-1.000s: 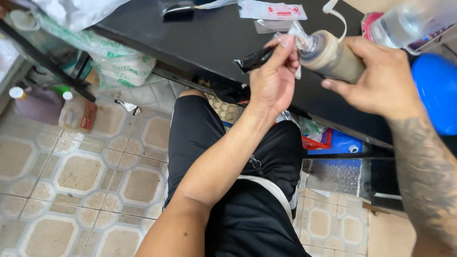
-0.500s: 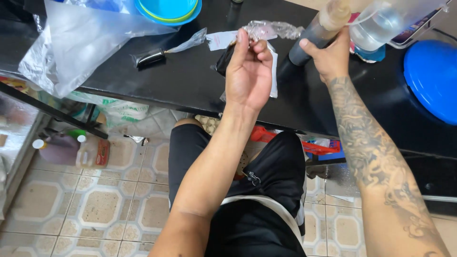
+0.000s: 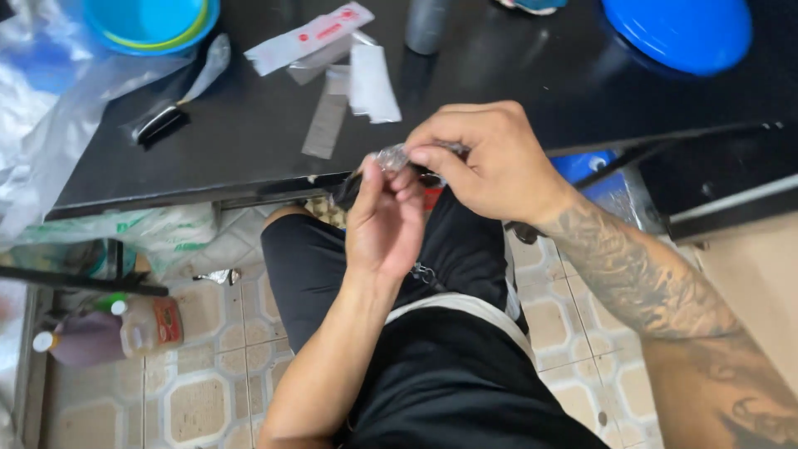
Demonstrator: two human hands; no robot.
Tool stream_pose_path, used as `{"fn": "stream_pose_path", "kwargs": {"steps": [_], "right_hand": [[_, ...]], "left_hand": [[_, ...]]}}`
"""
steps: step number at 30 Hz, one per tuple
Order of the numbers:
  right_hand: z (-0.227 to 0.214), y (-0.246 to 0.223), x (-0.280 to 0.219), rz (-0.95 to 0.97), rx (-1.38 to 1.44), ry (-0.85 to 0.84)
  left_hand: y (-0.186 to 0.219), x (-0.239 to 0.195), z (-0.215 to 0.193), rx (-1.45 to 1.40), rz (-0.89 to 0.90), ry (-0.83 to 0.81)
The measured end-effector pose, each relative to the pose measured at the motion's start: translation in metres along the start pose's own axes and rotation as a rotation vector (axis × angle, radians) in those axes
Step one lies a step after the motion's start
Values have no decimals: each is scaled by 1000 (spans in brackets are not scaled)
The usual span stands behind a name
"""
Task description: The person sits at a table and repeatedly fills small plastic sachets with a dark liquid from a squeeze bottle. They open the sachets, dispense the liquid, and then seal them by hand. The filled sachets are placed on the table.
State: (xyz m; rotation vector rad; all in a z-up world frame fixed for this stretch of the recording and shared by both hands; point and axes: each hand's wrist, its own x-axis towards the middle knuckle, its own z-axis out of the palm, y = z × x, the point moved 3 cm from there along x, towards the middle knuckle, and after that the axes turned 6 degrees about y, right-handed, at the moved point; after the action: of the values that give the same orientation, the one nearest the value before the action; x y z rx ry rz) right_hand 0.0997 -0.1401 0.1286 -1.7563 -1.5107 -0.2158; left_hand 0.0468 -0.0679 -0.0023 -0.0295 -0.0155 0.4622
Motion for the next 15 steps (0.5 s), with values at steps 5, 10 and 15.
{"fn": "stream_pose_path", "kwargs": {"steps": [5,10,15], "right_hand": [[0,-9,2,-4,-38,-259],[25,23,-23,457,71,-423],[55,28,-67,464,165,-539]], "left_hand": [[-6,-35,-47,82,-77,100],[10,-82,-119,931,-415,275],[28,-76,-65,1684,432,19]]}}
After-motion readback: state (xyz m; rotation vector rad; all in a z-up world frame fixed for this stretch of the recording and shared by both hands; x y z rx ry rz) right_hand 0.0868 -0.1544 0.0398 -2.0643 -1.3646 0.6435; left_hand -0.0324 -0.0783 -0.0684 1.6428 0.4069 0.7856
